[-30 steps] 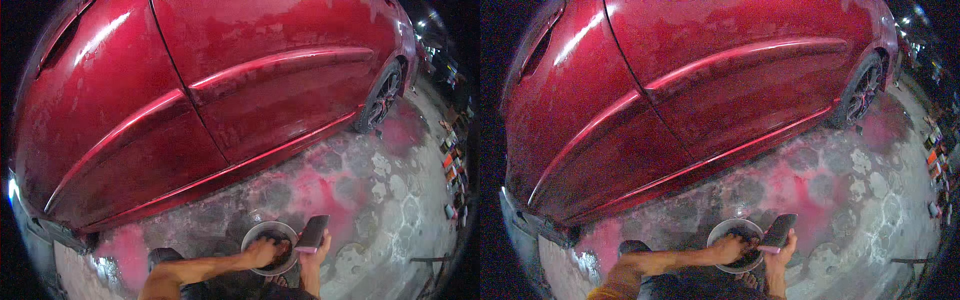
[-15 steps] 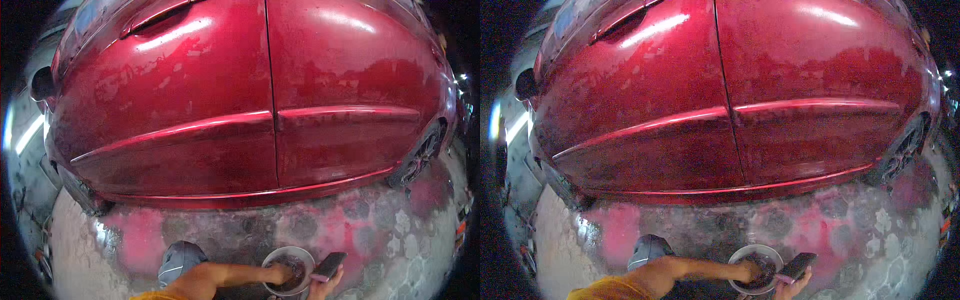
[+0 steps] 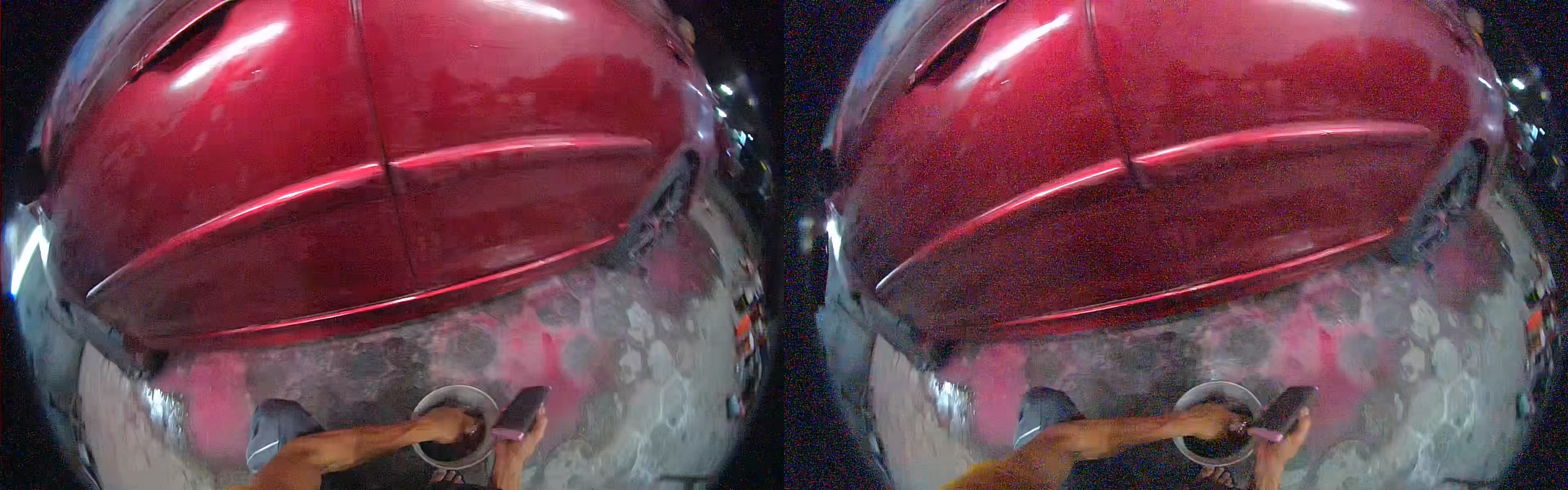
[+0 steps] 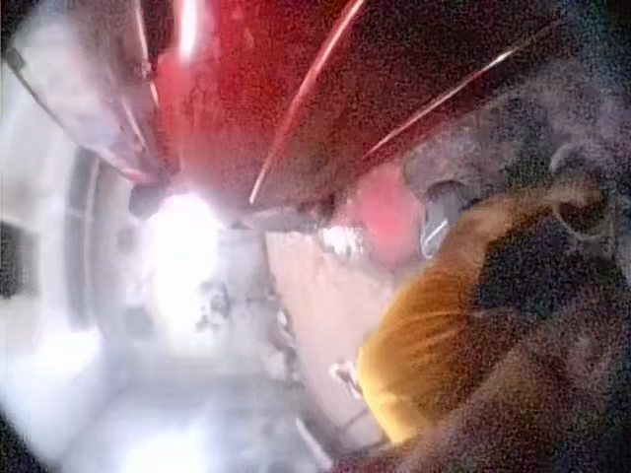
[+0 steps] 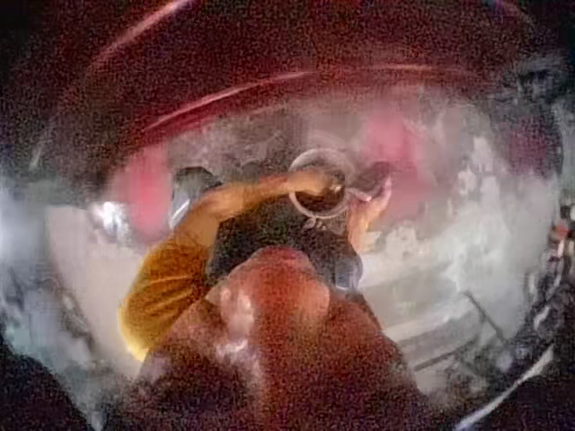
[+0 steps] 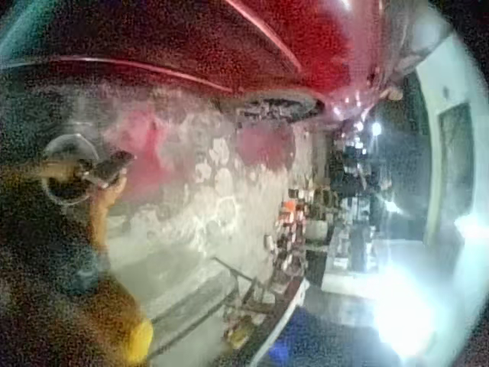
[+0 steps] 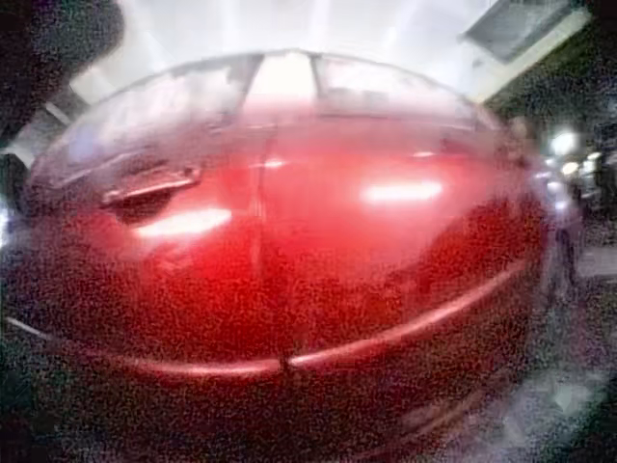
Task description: The person sands the bottom panel of a car with a sanding block while wiping it with a cloth, rinses the cloth in a bucket of water, and then sands and wipes the car door panel.
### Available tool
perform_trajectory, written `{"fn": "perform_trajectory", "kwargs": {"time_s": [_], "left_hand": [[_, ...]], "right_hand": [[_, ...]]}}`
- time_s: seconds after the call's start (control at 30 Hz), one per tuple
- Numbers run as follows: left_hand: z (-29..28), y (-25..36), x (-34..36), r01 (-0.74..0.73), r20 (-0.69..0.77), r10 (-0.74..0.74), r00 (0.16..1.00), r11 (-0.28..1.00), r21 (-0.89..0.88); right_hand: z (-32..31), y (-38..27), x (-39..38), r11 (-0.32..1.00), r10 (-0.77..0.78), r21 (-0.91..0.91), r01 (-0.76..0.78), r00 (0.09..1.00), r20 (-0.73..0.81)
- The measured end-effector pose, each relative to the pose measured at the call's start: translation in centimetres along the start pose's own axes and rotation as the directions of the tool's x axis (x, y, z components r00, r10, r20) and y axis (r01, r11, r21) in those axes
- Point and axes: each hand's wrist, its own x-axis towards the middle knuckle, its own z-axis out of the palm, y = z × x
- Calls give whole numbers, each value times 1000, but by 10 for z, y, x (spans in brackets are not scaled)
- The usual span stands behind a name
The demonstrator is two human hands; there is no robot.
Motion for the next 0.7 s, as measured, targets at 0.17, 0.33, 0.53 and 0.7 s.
{"fn": "perform_trajectory", "kwargs": {"time_s": [0.17, 0.33, 0.53, 0.7], "left_hand": [[1, 11, -3, 173, 103, -179, 978, 983, 66], [-13, 25, -9, 58, 123, -70, 990, 993, 98], [-5, 18, -10, 96, 52, -98, 994, 995, 36], [-2, 4, 2, 54, 232, -71, 970, 995, 82]], "right_hand": [[-8, 6, 7, 1000, -21, 8, 22, 999, -33], [-21, 13, 17, 998, -9, 65, 13, 998, -56], [-32, 23, 23, 996, -70, 49, 72, 996, -51], [-34, 24, 27, 996, -92, -10, 91, 995, -39]]}}
